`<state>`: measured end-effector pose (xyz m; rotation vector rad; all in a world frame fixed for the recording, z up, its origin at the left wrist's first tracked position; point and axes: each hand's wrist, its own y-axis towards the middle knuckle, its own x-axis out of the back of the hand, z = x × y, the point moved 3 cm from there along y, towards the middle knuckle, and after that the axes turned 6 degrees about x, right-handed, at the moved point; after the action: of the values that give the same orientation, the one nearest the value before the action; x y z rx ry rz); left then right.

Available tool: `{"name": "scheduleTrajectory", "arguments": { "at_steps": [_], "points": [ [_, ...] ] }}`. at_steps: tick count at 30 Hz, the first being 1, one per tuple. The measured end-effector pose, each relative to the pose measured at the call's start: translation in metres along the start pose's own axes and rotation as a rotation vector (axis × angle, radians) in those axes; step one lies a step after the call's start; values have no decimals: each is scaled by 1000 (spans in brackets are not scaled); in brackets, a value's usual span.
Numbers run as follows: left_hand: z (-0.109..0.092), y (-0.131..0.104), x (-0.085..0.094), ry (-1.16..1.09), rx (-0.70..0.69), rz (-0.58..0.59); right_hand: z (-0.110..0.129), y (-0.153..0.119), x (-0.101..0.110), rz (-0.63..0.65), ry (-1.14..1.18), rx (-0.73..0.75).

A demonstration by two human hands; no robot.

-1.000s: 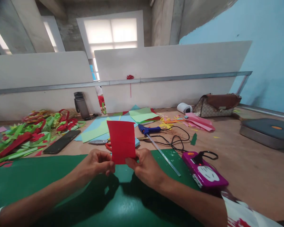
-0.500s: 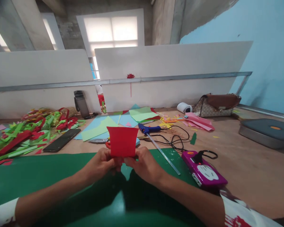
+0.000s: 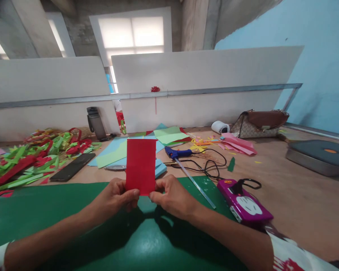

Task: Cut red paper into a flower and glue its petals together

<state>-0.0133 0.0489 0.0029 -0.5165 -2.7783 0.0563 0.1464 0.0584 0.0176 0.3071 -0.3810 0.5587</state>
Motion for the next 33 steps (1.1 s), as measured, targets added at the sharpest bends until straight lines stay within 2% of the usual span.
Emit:
{"name": "scheduleTrajectory", "arguments": {
  "at_steps": [7, 10, 13, 15, 18, 21, 24, 26, 28, 31, 33],
  "points": [
    [5, -2, 19, -145, 29, -24, -6, 7, 20, -147, 10, -5],
    [5, -2, 11, -205, 61, 60, 1, 6, 19, -160, 87, 22],
    [6, -2, -3, -213, 106, 120, 11, 2, 10, -105, 278, 45],
    [7, -2, -10, -207, 116, 149, 14, 1, 5, -115, 376, 22],
    [8, -1, -18, -213, 127, 181, 10, -1, 2, -152, 359, -3],
    [9, 1, -16, -277, 171, 85, 6, -3, 7, -221, 237, 122],
    [9, 3, -12, -555, 268, 17, 8, -11, 17, -398, -63, 429],
    [7, 3, -12, -820, 307, 80, 14, -18, 18, -447, -342, 701],
    [2, 0, -15, -1022, 309, 173, 19, -23, 16, -423, -571, 888],
    [-5, -5, -21, -1105, 297, 250, 22, -25, 11, -393, -724, 993],
    [-6, -6, -24, -1117, 263, 216, 22, -25, 8, -381, -758, 1034]
  ]
}}
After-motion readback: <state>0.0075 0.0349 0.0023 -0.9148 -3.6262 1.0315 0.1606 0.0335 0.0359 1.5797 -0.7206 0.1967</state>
